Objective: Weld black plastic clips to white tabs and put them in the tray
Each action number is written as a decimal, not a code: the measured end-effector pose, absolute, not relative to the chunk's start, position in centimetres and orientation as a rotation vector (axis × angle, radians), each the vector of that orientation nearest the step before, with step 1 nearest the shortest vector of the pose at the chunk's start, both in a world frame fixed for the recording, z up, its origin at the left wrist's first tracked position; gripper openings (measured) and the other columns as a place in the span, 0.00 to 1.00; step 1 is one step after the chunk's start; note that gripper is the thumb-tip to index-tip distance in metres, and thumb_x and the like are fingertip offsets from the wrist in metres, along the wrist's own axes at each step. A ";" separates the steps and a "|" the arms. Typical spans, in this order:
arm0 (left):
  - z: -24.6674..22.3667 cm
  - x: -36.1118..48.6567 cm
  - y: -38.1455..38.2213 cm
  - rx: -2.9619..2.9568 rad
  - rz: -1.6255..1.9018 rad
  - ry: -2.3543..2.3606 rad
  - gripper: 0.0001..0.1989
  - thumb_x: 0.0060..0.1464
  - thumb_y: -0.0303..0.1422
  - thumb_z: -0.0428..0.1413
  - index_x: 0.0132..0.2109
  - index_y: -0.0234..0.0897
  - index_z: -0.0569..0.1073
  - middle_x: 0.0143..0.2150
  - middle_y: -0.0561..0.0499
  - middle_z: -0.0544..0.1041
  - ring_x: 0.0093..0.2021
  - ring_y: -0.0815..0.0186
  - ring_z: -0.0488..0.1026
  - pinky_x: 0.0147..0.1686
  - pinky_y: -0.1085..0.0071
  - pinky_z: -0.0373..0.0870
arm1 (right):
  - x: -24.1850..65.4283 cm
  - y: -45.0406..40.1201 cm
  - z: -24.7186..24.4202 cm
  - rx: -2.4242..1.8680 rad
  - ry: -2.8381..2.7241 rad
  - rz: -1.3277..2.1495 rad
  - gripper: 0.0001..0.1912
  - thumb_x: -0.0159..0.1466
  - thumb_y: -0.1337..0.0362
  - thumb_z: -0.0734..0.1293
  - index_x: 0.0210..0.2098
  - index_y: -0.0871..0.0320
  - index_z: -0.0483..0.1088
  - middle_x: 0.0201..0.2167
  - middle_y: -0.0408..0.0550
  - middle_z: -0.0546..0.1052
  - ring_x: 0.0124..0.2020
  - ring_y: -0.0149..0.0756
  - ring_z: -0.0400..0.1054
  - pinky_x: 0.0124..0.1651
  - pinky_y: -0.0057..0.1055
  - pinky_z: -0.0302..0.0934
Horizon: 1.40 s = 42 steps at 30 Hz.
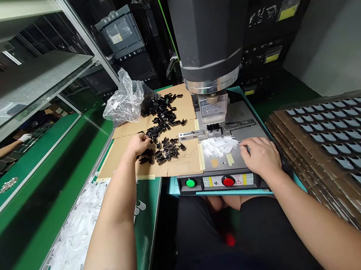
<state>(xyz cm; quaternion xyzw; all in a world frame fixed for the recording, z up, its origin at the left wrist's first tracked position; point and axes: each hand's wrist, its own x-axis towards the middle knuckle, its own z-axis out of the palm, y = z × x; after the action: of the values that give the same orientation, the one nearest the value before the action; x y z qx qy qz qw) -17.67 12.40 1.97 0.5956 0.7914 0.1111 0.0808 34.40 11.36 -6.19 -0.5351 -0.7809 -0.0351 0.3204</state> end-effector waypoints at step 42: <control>0.8 -14.8 16.8 1.647 0.321 2.425 0.18 0.51 0.41 0.70 0.48 0.45 0.81 0.48 0.46 0.86 0.51 0.55 0.82 0.50 0.66 0.74 | 34.4 11.0 -5.8 -1.422 -2.050 -0.094 0.10 0.70 0.64 0.64 0.43 0.53 0.78 0.46 0.53 0.83 0.50 0.50 0.70 0.53 0.44 0.59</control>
<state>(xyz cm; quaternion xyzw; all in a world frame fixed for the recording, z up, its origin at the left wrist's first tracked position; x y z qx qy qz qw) -14.77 16.80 0.76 0.5560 0.8184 0.1085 0.0961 34.36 11.03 -5.83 -0.5404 -0.7787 -0.0356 0.3169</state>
